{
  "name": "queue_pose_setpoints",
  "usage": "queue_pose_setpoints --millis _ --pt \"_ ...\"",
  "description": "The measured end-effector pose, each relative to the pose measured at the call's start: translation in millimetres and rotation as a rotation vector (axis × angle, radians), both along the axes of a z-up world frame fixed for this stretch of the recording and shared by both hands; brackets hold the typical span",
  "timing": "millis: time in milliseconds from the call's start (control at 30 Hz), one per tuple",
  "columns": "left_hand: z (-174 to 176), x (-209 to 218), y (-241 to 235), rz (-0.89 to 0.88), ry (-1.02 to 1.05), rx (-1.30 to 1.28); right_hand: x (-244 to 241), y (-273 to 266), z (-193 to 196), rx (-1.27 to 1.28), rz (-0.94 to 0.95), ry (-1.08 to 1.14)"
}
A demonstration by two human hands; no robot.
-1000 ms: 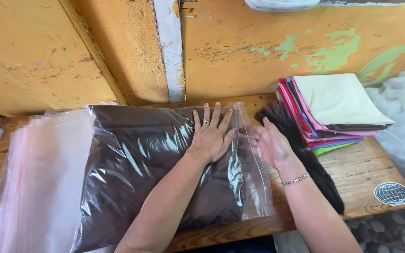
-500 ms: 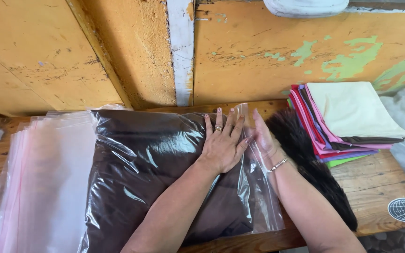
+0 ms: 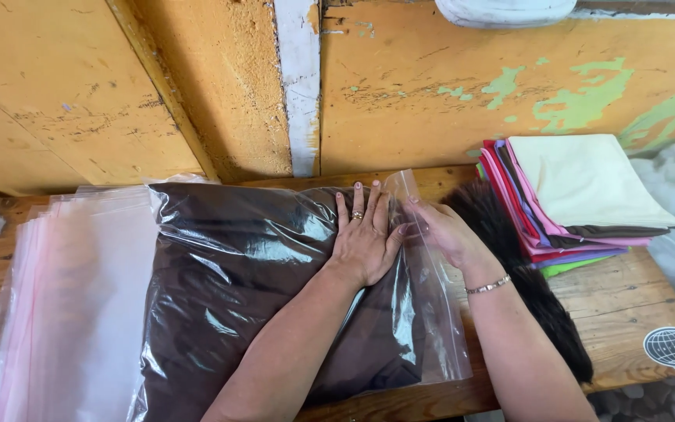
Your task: Folding a brown fabric cushion cover and inserting it into a clear plastic bag for packaging.
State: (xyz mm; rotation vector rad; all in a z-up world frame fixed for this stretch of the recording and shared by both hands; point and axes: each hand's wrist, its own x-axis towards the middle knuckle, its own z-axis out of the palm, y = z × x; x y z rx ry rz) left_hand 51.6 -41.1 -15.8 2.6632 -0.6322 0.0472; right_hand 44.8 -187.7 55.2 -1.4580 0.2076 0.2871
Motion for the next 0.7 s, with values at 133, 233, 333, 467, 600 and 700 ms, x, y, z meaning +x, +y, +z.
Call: queue_pose_setpoints --millis 133,233,333,467,600,700 --pt "1 -2 1 0.013 0.02 -0.023 -11 2 -2 -0.076 -0.027 0.011" --pt "1 -1 1 0.02 0.023 -0.016 -17 -2 -1 -0.145 -0.015 0.025" --pt "-1 1 1 0.021 0.025 0.009 -16 -5 -5 -0.155 0.026 0.063" --pt "5 1 0 0.021 0.046 0.082 -10 4 -13 0.152 0.033 0.05" --pt "9 1 0 0.038 0.049 0.115 -7 23 -31 0.529 0.02 0.009" --pt "9 -2 -2 0.049 0.011 0.114 -2 23 -46 0.624 -0.038 -0.03"
